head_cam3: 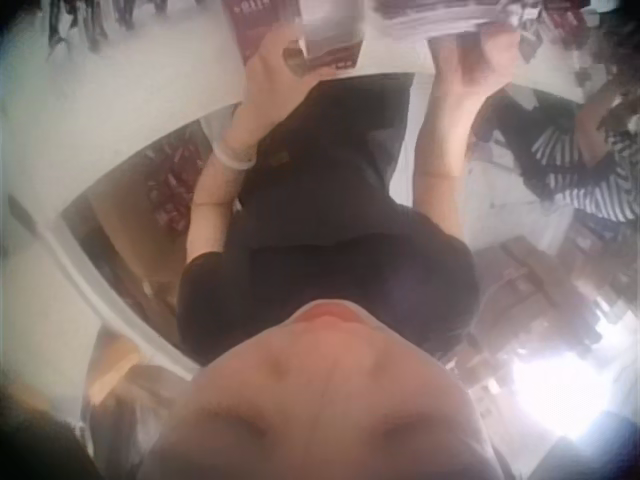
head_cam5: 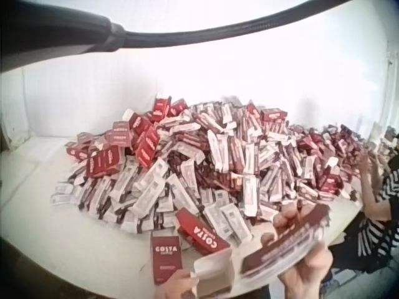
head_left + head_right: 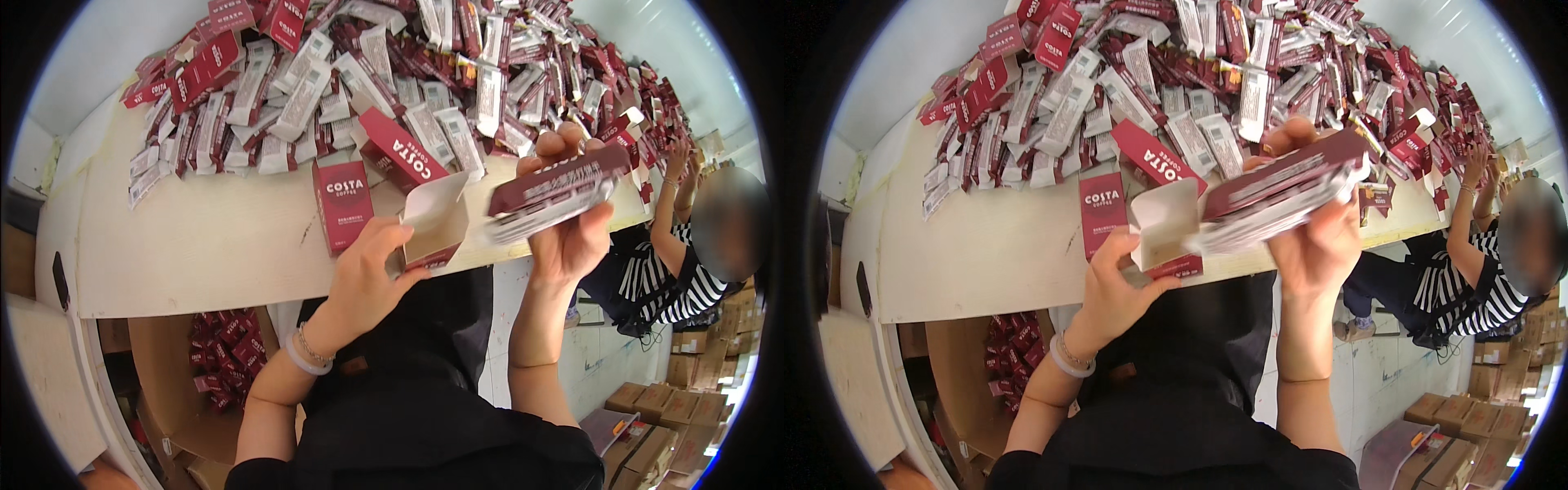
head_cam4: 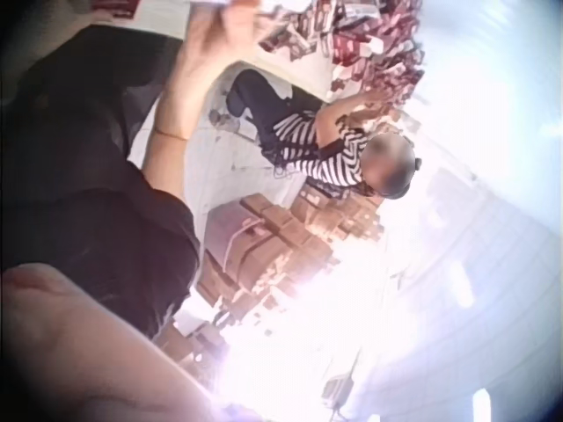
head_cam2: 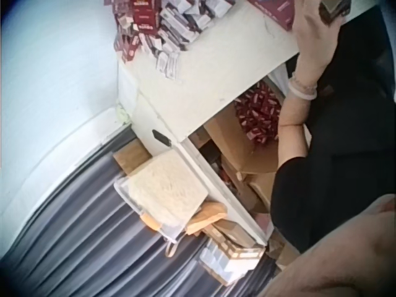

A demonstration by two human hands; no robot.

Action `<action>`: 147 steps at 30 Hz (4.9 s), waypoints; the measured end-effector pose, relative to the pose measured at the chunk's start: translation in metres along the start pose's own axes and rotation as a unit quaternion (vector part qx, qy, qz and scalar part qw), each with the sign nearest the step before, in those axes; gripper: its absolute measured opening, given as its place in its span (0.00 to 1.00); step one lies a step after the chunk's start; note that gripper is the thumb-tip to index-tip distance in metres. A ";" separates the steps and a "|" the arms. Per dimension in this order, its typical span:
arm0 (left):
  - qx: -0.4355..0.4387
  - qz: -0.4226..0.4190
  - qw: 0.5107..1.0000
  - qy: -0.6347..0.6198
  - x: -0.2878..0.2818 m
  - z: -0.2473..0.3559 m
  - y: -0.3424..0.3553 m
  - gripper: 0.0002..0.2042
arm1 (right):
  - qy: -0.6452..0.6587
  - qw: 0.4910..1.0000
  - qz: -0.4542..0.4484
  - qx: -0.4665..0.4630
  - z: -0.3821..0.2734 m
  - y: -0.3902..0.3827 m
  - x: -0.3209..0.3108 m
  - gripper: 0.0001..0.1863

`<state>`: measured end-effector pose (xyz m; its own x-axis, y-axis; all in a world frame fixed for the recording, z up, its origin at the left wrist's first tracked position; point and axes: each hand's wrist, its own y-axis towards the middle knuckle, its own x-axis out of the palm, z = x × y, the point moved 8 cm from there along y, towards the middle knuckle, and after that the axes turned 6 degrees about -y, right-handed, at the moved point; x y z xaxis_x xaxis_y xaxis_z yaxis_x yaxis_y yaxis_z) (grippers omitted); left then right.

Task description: The person repeatedly picks up small Costa Coffee sachets from a large pile on a table and places them into small red cardboard boxes. The person folds the flaps of the boxes to close them and then places the filled boxes into a larger cardboard container below the table.

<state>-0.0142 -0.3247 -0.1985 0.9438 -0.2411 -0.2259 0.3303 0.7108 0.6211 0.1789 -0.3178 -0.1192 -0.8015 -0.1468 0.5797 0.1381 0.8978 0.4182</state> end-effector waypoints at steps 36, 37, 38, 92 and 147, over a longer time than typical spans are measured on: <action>0.049 -0.022 0.999 -0.009 0.021 0.005 -0.012 0.20 | -0.231 0.956 0.091 0.154 0.062 -0.055 -0.010 0.48; 0.063 -0.022 0.998 -0.004 0.019 0.007 -0.010 0.21 | -0.196 0.961 0.038 0.192 0.071 -0.054 -0.009 0.45; 0.056 -0.025 0.998 -0.010 0.017 0.007 -0.009 0.21 | -0.136 0.969 -0.002 0.207 0.072 -0.056 -0.008 0.44; -0.120 0.216 0.968 -0.044 -0.106 0.037 -0.030 0.51 | -0.671 0.717 -0.116 -0.148 0.075 0.007 0.025 0.24; 0.014 0.038 0.998 -0.050 -0.022 0.011 0.000 0.28 | -0.708 0.557 -0.291 -0.324 0.027 -0.044 0.054 0.16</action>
<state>-0.0346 -0.3266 -0.1858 0.9620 -0.2535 -0.1016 0.2565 0.7109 0.6548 0.1138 -0.3544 -0.1249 -0.4126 0.5507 -0.7256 -0.5710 0.4643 0.6771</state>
